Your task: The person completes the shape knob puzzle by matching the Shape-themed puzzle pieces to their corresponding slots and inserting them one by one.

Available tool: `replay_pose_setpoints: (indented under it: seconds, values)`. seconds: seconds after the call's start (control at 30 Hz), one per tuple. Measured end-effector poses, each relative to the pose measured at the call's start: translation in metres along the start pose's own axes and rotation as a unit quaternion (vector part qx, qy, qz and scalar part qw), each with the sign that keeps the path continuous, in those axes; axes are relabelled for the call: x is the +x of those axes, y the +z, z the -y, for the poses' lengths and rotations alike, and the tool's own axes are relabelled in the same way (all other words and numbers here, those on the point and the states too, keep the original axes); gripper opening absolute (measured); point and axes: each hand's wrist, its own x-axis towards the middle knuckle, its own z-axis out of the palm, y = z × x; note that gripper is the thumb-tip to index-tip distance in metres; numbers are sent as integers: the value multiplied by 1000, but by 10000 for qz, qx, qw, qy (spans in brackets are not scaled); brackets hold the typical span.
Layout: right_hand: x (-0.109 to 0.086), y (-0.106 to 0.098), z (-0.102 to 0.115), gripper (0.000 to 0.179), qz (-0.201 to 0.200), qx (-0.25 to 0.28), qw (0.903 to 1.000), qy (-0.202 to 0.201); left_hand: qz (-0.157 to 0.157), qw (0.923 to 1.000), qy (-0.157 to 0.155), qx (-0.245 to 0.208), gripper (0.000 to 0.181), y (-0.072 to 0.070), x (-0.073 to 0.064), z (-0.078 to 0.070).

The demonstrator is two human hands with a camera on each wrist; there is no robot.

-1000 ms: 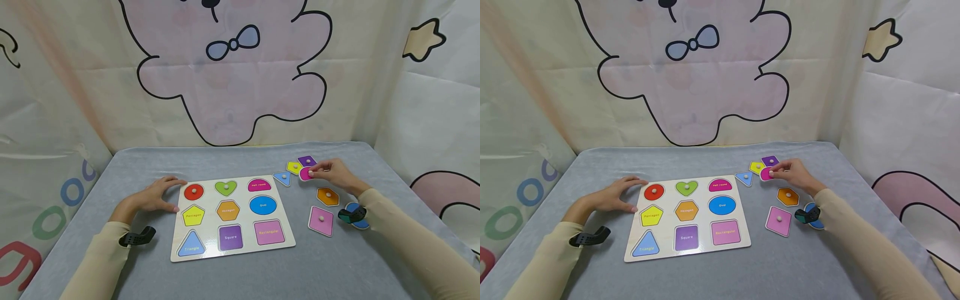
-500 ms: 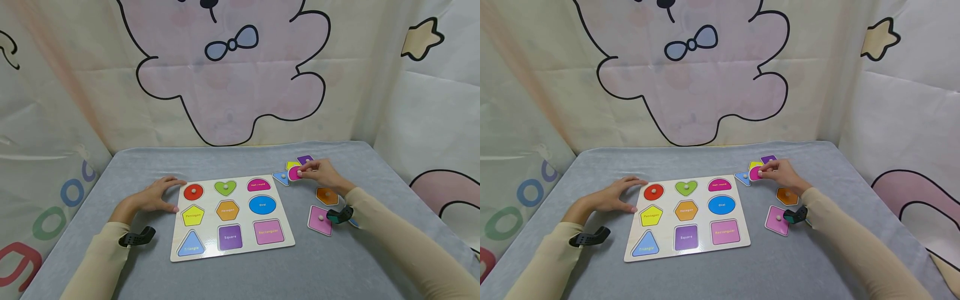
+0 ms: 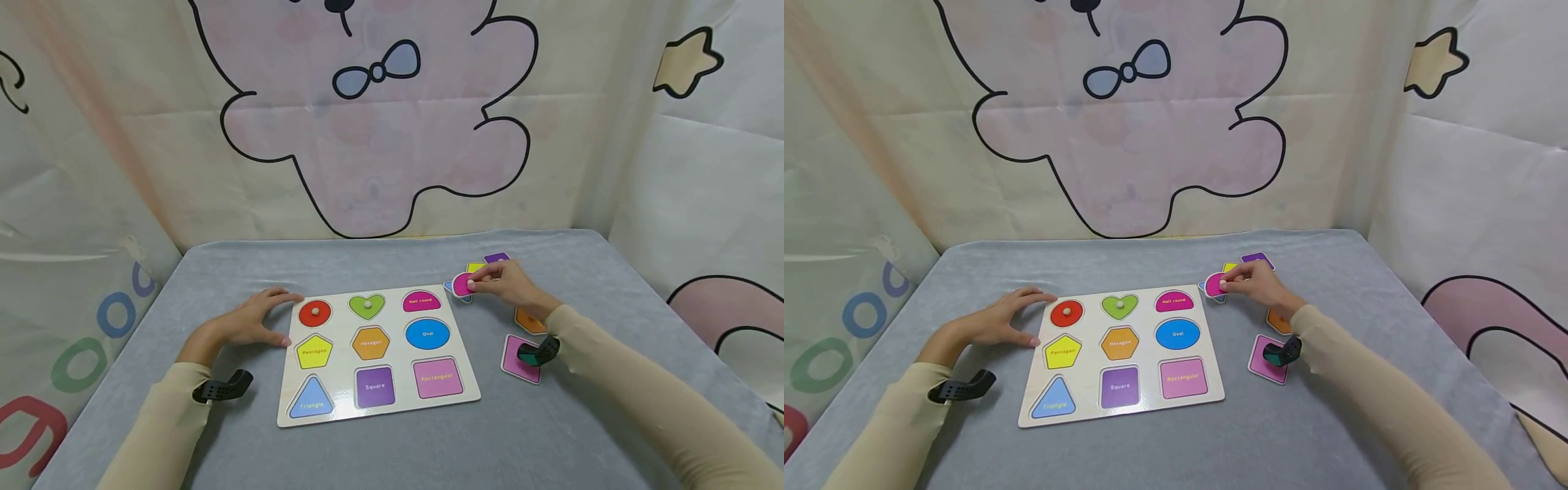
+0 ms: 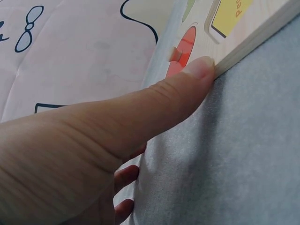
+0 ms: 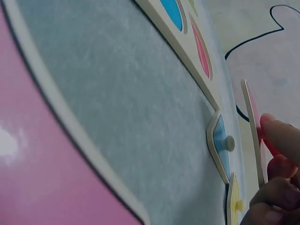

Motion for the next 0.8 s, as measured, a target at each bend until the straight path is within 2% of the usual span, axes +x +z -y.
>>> replay_pose_setpoints:
  seconds: [0.27, 0.53, 0.8]
  values:
    - [5, 14, 8, 32, 19, 119, 9996, -249, -24, 10000, 22, -16, 86, 1, 0, 1]
    - [7, 30, 17, 31, 68, 354, 9991, 236, -57, 9999, 103, -43, 84, 1, -1, 1]
    - [14, 46, 29, 30, 119, 525, 9980, 334, -66, 9999, 95, -32, 84, 0, -1, 0]
